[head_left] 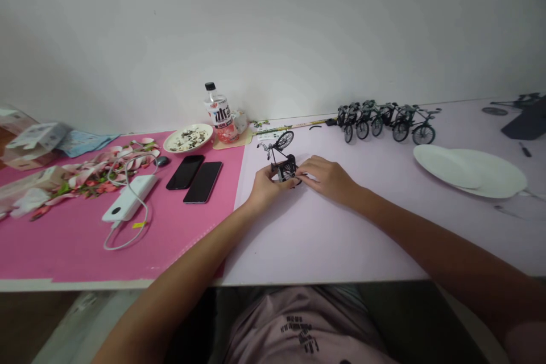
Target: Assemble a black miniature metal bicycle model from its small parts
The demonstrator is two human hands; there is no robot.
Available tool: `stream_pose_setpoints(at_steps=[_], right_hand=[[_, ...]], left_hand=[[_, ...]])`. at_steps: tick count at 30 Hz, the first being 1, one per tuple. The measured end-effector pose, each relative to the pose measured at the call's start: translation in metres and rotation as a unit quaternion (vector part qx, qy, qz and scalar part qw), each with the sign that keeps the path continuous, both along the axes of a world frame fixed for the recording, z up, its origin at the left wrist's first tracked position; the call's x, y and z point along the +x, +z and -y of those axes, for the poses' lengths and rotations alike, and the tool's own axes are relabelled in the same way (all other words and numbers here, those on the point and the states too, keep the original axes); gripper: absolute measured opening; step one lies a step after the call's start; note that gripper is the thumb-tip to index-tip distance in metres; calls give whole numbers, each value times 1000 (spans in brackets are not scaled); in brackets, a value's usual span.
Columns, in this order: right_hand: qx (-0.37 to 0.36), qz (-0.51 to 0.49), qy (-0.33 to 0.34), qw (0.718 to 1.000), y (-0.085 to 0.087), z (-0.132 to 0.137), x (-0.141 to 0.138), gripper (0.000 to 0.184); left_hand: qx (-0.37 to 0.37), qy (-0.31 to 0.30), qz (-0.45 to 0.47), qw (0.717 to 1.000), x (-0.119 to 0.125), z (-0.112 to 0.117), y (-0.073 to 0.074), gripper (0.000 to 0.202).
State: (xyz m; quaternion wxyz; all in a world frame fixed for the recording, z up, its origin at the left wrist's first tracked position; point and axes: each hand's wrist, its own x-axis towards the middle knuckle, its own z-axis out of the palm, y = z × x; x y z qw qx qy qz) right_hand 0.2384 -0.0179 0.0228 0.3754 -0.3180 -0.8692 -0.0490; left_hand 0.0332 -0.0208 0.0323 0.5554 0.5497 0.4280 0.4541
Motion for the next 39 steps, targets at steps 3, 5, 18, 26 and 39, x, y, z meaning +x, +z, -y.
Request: stream_pose_setpoints(at_steps=[3,5,18,26,39], right_hand=[[1,-36,35,999,0,-1,2,15],[2,-54,54,997,0,-2,4,16],[0,-124,57,991,2,1,0,15],[-4,-132,48,990,0,0,1,14],[22,-120,66,990,4,3,0,19]], left_hand=[[-5,3,0,1000,0,0,0,67],[-2,2,2,1000,0,0,1,68],[12,-15,22,1000,-2,-1,1,80],[13,-25,29,999,-3,-4,0,82],[1,-43,74,996,-2,-6,-5,69]])
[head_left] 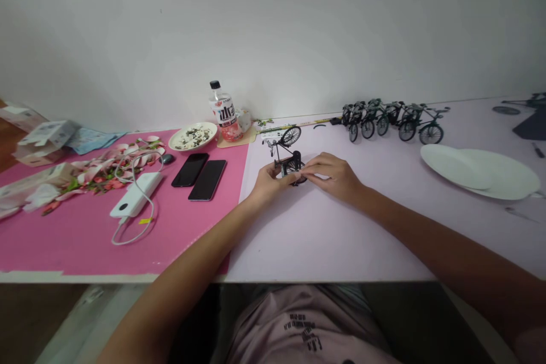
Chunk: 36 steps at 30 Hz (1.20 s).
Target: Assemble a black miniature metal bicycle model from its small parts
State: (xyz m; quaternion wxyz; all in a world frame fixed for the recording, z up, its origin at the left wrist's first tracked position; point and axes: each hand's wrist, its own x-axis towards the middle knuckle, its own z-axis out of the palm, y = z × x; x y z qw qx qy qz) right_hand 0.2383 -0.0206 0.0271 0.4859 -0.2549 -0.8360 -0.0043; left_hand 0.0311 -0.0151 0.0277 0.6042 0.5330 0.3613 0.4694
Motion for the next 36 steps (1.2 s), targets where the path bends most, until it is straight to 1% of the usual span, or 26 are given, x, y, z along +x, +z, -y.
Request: stream_pose_setpoints(at_steps=[2,7,13,18,26,30,36], right_hand=[[1,-4,-1,1000,0,0,0,19],[-2,1,-1,1000,0,0,0,18],[13,-3,5,1000,-1,-2,0,16],[18,-12,5,1000,1,0,-2,18],[-18,-35,-13,999,2,3,-5,13],[-24,-47,-22,998,0,3,-4,8],[-29,-42,-24,998,-2,3,-4,8]], left_hand=[[1,-3,4,1000,0,0,1,69],[1,0,-11,1000,-1,-1,0,80],[3,3,-26,1000,-3,-4,-3,75],[-2,-2,-16,1000,-2,-2,-1,74],[-9,-6,10,1000,-1,0,1,73],[-7,-9,14,1000,-1,-1,1,69],[-4,-9,10,1000,-1,-1,0,66]])
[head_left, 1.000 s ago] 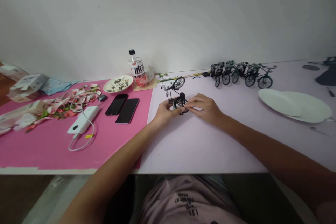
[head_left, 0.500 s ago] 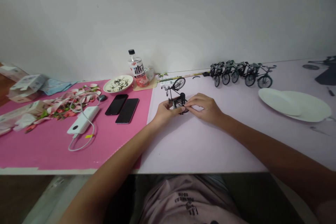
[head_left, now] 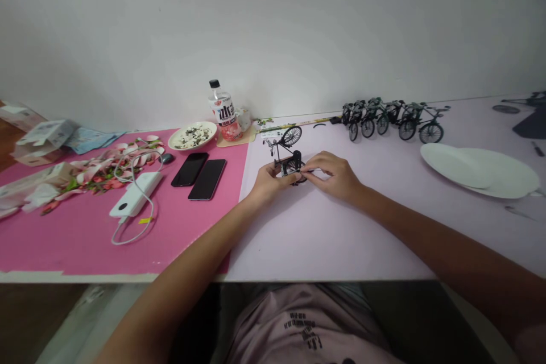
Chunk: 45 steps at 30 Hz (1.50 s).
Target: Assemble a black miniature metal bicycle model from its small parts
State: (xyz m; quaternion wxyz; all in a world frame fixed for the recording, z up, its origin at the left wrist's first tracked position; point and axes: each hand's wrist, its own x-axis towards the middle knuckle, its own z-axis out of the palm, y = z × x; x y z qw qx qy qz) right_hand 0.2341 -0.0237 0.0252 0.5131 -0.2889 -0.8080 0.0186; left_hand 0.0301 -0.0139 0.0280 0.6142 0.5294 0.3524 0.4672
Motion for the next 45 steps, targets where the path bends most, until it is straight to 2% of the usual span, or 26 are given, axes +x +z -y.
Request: stream_pose_setpoints(at_steps=[6,11,15,19,25,32,38,45], right_hand=[[9,17,-2,1000,-1,-1,0,13],[42,91,3,995,-3,-4,4,25],[49,131,-16,990,-3,-4,6,23],[42,132,-13,990,-4,-5,5,21],[4,74,-12,997,-3,-2,1,19],[-43,23,-44,998,2,2,1,17],[-84,32,-47,995,-2,2,3,13],[-204,86,-48,974,-4,4,3,17]], left_hand=[[-6,7,-21,1000,0,2,3,72],[10,8,-36,999,0,2,3,64],[6,5,-49,999,0,0,-1,66],[3,5,-63,998,-2,-3,-3,66],[-2,-4,-32,999,-4,-4,0,63],[5,1,-31,1000,-7,-8,0,80],[2,6,-17,1000,-8,-9,1,80],[-18,29,-12,999,-10,-9,7,82]])
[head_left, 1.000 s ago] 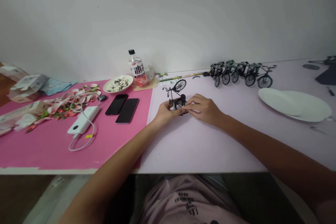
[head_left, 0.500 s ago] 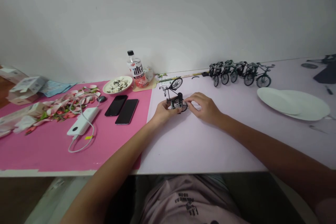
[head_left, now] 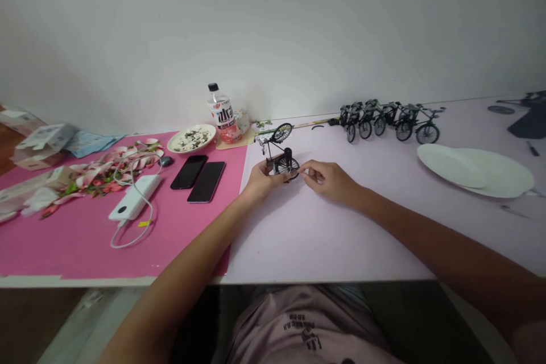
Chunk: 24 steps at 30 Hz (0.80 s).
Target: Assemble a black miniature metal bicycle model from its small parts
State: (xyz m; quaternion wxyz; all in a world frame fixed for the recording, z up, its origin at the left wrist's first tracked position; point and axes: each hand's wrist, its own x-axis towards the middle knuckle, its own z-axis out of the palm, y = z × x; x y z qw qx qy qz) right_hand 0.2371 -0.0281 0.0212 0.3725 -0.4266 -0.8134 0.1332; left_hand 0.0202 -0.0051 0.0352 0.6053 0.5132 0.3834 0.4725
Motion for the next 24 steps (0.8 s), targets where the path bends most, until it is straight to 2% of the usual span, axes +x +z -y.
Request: stream_pose_setpoints(at_steps=[9,16,21,24], right_hand=[[-16,41,-18,999,-4,-8,7,14],[-28,70,-20,997,-13,-14,4,16],[-78,99,-27,992,-11,-14,1,12],[-85,105,-33,990,-8,-13,0,11]], left_hand=[[-2,11,10,1000,-3,-6,-6,79],[0,5,16,1000,0,-1,-2,86],[9,-14,20,1000,2,2,0,86],[20,-24,26,999,2,3,-1,86]])
